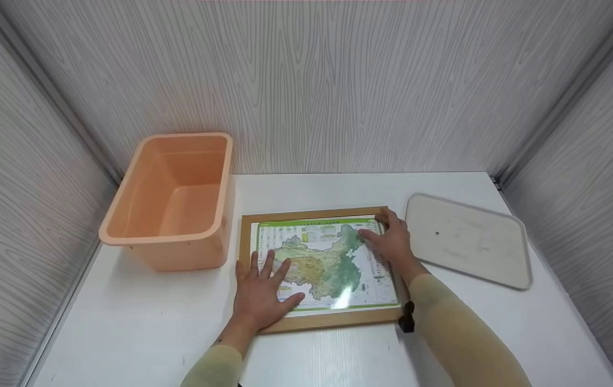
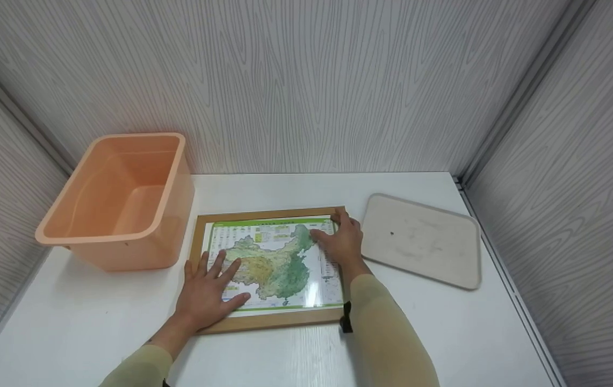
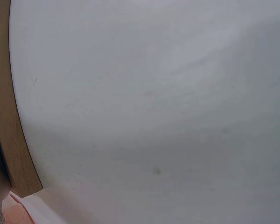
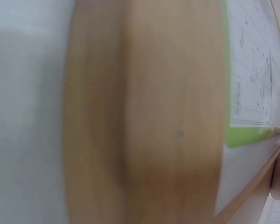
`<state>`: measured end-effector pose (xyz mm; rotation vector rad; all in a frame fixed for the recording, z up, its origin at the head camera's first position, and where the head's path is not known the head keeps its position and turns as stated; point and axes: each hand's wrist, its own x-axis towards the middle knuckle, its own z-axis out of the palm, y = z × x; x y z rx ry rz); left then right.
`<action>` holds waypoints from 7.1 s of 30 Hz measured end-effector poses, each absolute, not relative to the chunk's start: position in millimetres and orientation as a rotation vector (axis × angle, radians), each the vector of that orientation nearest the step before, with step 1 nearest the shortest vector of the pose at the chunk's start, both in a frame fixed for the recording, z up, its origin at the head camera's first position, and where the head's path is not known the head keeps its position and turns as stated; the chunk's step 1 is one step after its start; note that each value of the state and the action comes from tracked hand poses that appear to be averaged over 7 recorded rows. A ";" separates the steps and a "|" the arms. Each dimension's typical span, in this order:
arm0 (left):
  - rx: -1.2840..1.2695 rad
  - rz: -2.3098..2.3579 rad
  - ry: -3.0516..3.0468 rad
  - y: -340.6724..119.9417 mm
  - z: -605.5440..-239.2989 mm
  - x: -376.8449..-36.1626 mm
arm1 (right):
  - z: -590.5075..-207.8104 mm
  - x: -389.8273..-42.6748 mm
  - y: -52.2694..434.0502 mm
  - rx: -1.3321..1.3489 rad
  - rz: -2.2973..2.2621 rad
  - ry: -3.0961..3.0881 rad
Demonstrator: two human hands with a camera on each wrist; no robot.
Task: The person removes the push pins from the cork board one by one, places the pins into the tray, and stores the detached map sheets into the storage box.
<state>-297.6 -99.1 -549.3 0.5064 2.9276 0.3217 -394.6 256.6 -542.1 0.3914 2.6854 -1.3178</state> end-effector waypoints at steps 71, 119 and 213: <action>0.511 0.326 2.943 -99.5 -551.4 -300.2 | -513.0 -354.3 274.7 0.295 -2.080 1.617; 0.540 0.411 2.950 -101.5 -546.6 -298.6 | -507.1 -336.5 275.7 0.230 -1.949 1.876; 0.198 0.292 3.050 -233.5 -511.2 -314.3 | -445.7 -348.6 338.4 0.284 -2.358 1.605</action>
